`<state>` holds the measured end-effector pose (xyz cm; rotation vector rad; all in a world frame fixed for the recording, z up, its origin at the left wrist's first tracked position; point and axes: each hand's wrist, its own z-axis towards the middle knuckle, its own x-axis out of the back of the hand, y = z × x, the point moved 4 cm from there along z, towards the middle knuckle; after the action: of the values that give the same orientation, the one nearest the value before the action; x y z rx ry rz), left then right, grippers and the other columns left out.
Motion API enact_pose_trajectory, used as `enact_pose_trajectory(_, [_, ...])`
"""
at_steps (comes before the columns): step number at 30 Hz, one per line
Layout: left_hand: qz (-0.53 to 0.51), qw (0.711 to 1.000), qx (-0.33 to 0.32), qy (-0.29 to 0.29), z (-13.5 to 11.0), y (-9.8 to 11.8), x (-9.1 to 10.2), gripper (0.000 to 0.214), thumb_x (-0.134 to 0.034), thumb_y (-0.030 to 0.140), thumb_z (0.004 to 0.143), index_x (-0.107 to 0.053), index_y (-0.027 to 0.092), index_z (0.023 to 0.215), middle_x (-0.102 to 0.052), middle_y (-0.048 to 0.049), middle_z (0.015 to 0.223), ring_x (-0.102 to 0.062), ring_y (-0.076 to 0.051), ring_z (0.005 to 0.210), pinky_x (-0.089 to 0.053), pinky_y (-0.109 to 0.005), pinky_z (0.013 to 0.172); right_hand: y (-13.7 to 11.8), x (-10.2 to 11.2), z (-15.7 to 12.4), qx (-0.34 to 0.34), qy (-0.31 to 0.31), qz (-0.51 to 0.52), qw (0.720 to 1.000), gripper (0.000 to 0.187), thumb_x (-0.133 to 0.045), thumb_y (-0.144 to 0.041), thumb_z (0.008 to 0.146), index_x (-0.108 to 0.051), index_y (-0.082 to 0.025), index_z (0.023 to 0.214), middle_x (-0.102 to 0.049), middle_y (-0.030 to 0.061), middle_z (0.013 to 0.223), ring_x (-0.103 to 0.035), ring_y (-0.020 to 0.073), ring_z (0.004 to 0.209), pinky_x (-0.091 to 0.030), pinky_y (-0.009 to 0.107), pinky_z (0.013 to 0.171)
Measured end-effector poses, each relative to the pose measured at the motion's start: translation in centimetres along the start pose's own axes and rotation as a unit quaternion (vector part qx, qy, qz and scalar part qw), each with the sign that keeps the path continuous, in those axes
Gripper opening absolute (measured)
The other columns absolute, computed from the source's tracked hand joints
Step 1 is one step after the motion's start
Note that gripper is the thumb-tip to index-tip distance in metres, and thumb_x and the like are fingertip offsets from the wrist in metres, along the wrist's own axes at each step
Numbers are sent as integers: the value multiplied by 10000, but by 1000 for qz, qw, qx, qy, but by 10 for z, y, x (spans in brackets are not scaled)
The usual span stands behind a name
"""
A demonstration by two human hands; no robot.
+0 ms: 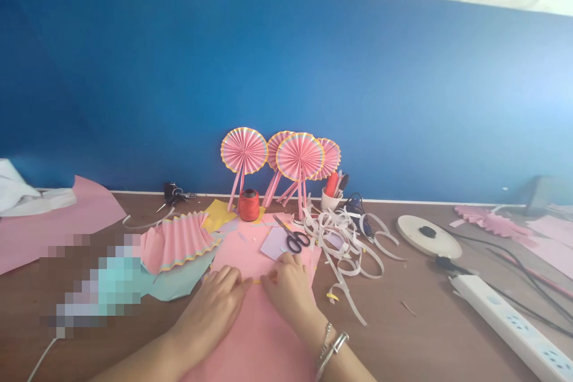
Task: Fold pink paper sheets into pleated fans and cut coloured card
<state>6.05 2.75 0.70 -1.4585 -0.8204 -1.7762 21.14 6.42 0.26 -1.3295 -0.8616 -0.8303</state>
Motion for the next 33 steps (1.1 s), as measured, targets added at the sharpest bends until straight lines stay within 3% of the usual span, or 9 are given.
enact_pose_trajectory(11, [19,999,2,-37,-1,0,-1,284,-399,90,881,-574,186,1083,-541,-70,924,-485,-224,891,-374,-353,725,26,12,7,-46,-71,-67,994,119,-564,-205,721,-643,-173,638,-610,68,887,-503,235,920,-310,293,687])
enact_pose_trajectory(26, [13,1000,1,-21,-2,1,0,266,-399,91,886,-575,198,1055,-540,-62,915,-484,-225,874,-362,-361,725,29,12,6,-60,-62,-75,993,72,-553,-191,681,-577,-167,618,-608,66,808,-514,233,854,-299,293,643])
enact_pose_trajectory(33, [7,999,5,-46,1,2,4,273,-407,84,874,-581,189,1057,-550,-69,923,-492,-224,872,-366,-355,716,29,12,7,-59,-64,-81,993,65,-552,-188,678,-591,-171,629,-606,62,823,-512,232,864,-296,290,644])
